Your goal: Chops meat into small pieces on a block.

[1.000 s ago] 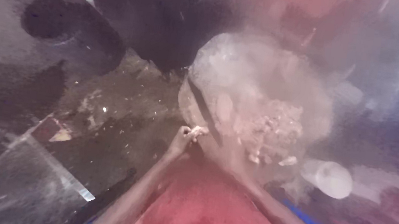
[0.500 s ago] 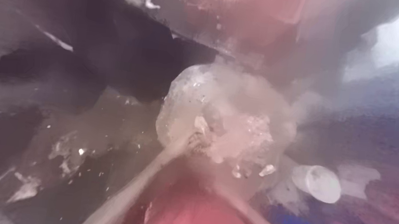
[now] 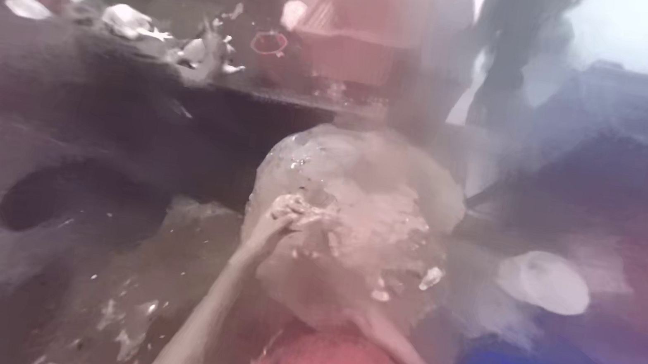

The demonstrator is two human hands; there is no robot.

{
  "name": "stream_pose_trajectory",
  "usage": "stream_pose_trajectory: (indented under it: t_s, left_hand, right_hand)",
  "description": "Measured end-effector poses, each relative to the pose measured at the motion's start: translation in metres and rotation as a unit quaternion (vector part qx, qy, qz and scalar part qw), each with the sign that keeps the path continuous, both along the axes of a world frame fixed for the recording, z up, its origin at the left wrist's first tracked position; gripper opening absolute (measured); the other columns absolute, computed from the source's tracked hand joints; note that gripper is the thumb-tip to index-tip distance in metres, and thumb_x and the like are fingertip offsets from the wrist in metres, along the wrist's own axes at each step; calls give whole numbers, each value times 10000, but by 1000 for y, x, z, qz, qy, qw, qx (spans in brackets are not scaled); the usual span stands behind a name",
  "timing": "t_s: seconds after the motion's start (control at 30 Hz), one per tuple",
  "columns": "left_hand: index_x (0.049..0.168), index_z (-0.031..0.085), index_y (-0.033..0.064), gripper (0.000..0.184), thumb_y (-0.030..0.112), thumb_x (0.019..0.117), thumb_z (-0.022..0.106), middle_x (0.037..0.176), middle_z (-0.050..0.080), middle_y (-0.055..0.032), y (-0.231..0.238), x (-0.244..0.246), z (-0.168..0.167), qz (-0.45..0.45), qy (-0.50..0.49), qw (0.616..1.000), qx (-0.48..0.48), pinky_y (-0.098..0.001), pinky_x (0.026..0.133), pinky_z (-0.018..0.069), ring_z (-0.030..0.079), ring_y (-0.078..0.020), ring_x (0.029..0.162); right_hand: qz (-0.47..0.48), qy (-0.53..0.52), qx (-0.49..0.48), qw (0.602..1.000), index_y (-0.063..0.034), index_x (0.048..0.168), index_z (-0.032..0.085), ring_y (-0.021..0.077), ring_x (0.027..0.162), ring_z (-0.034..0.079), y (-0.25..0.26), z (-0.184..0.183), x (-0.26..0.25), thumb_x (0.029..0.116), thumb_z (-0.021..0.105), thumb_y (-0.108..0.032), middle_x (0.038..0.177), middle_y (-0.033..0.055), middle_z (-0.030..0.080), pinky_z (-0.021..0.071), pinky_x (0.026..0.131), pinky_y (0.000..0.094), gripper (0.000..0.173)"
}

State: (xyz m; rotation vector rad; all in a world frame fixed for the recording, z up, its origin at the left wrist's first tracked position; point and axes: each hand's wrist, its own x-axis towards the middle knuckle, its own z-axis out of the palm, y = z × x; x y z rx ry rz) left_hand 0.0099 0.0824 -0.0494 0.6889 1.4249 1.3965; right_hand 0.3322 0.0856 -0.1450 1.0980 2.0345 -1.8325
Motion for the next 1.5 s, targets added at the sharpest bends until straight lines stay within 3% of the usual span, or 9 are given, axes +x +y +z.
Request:
stream_pose_trajectory:
  t_s: [0.1,0.23,0.4,0.67,0.83,1.0,1.17,1.37,1.5]
  left_hand:
    - [1472,340,117,867,468,833,808,1231,646,-91,-50,-10,10,14,-114,990,81,-426,907,598,679,-220,1050]
    - [1340,499,92,333,250,1049,468,1073,686,-112,-101,14,-49,96,-158,983,-8,-392,732,603,690,-218,881]
    - [1392,525,73,371,270,1077,527,1257,636,-187,-153,52,-127,187,-103,940,-267,-483,841,603,681,-294,1039]
    - [1370,516,59,402,290,1049,591,1189,659,-176,-168,61,-128,174,-111,945,-255,-449,783,637,713,-269,949]
    - [1391,551,105,497,286,955,707,1259,657,-130,-137,2,-77,-99,118,957,-245,-418,975,551,665,-197,1102]
    - [1442,510,95,712,453,878,754,1350,610,-184,-88,2,-88,-124,300,893,-312,-572,1029,502,617,-346,1219]
    - [1471,427,103,652,352,940,711,1190,670,-158,-97,31,-109,-6,150,932,-331,-468,890,581,694,-257,1008]
    - [1465,390,68,675,189,906,749,1119,683,-159,-104,48,-122,120,65,948,-289,-429,840,596,701,-228,960]
    - [1478,370,69,662,171,927,723,1093,696,-147,-108,54,-124,136,59,952,-267,-406,834,599,706,-210,934]
  right_hand:
    - [-122,15,-8,992,9,1284,611,200,1013,669,3,-13,21,1074,505,-319,1111,154,687,540,947,401,404]
    - [-100,39,61,992,12,1482,477,265,1278,599,11,-9,10,1075,487,-345,1382,217,605,455,1121,449,542]
    - [-85,102,47,990,-20,1407,520,117,831,634,16,70,-56,1083,362,-364,963,62,641,569,781,325,498]
    - [99,-78,74,989,-32,1394,566,301,1129,663,-9,12,-73,1086,419,-457,1223,202,673,507,1023,518,545]
    - [39,-61,12,997,-47,1343,628,225,1231,619,3,7,-26,1116,347,-344,1300,148,665,464,1101,438,468]
    - [-118,-39,10,992,-7,1235,641,122,920,659,-2,6,-13,1115,338,-330,1011,91,693,560,873,346,459]
    - [-155,22,-109,982,-61,1208,590,103,659,583,-15,35,-37,1109,275,-397,795,-1,604,545,616,303,471]
    - [-13,3,5,1000,22,1235,623,138,894,639,-9,29,-94,1125,319,-269,996,110,664,548,869,332,435]
    - [-35,0,-62,997,-9,1192,597,107,725,591,-24,19,-63,1117,278,-332,863,49,607,542,689,297,460]
